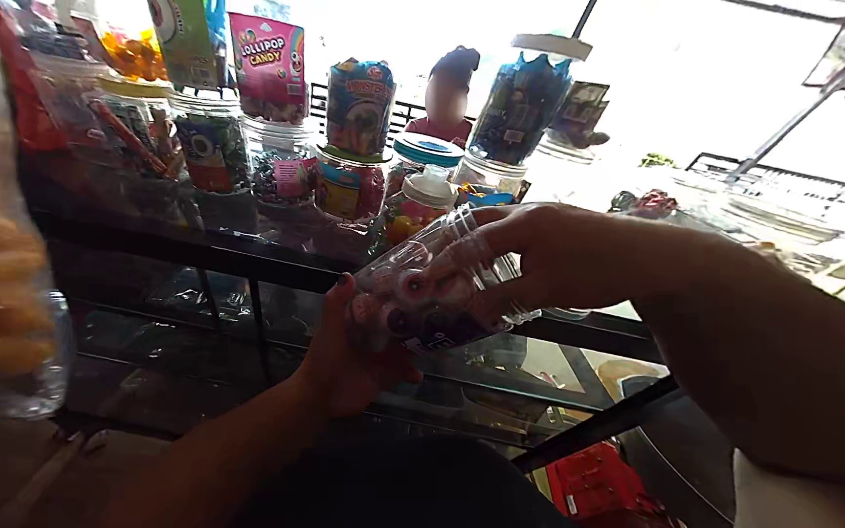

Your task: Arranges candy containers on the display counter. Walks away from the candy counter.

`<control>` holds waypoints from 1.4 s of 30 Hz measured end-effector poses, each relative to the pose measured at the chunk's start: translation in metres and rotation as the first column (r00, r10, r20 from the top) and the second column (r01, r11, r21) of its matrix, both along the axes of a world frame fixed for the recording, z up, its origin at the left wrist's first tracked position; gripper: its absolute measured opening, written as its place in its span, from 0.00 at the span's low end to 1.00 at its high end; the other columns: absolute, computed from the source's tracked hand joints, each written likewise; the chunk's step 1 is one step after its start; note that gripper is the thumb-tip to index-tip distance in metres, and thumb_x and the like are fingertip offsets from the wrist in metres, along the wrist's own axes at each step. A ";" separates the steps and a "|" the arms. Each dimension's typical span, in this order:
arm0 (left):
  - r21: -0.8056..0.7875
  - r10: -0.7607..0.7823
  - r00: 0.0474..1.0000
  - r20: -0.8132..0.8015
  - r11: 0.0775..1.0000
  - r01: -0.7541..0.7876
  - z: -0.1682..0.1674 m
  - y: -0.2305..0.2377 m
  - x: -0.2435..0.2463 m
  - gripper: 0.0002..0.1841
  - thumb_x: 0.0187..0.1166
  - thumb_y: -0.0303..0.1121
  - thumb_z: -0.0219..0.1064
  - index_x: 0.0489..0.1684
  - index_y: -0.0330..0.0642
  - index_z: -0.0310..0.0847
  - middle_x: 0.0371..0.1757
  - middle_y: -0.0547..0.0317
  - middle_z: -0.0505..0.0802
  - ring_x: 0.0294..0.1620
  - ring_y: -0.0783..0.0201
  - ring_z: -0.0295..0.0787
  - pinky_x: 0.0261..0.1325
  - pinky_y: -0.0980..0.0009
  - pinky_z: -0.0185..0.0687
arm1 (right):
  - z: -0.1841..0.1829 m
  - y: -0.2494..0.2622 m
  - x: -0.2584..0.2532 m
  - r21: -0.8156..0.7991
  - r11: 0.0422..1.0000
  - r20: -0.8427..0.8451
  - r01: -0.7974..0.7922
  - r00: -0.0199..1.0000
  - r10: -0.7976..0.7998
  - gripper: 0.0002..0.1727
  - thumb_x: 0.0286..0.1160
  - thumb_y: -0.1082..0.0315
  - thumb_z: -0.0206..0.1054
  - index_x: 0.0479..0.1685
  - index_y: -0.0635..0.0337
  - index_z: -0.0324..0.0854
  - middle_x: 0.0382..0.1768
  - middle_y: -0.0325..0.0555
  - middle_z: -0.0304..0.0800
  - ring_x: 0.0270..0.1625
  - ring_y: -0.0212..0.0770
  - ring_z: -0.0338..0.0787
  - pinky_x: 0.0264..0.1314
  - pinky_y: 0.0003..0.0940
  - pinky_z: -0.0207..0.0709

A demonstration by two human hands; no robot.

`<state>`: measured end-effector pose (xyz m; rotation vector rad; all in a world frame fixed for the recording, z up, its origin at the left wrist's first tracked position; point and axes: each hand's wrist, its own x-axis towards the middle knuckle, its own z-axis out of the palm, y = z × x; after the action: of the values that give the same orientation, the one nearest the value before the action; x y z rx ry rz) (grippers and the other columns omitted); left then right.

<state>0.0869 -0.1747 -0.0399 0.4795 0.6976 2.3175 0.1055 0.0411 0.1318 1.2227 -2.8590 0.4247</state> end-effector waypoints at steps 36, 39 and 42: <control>0.076 0.307 0.943 0.131 0.945 -0.319 -0.021 -0.053 0.012 0.44 0.61 0.75 0.68 0.64 0.45 0.79 0.58 0.36 0.91 0.53 0.40 0.95 0.38 0.55 0.95 | 0.041 -0.018 -0.215 0.182 0.638 -0.308 0.748 0.659 -0.686 0.24 0.82 0.57 0.66 0.61 0.72 0.85 0.65 0.76 0.83 0.74 0.72 0.79 0.73 0.74 0.66; 0.081 0.291 0.947 0.133 0.949 -0.303 -0.022 -0.047 0.012 0.43 0.62 0.75 0.67 0.64 0.46 0.79 0.58 0.37 0.91 0.52 0.42 0.95 0.38 0.56 0.94 | 0.040 -0.023 -0.196 0.189 0.662 -0.313 0.725 0.683 -0.659 0.29 0.84 0.59 0.67 0.73 0.74 0.76 0.77 0.77 0.71 0.83 0.72 0.69 0.79 0.71 0.62; 0.084 0.267 0.954 0.138 0.956 -0.280 -0.023 -0.042 0.010 0.43 0.62 0.75 0.67 0.65 0.46 0.78 0.59 0.36 0.91 0.53 0.41 0.95 0.38 0.55 0.95 | 0.040 -0.021 -0.171 0.161 0.726 -0.313 0.668 0.732 -0.605 0.26 0.86 0.62 0.63 0.75 0.72 0.75 0.72 0.76 0.77 0.79 0.71 0.75 0.77 0.71 0.63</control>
<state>0.0970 -0.2172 -0.0628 0.2936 0.6186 2.6288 -0.0657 0.0198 0.1720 0.1787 -2.9203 -0.1282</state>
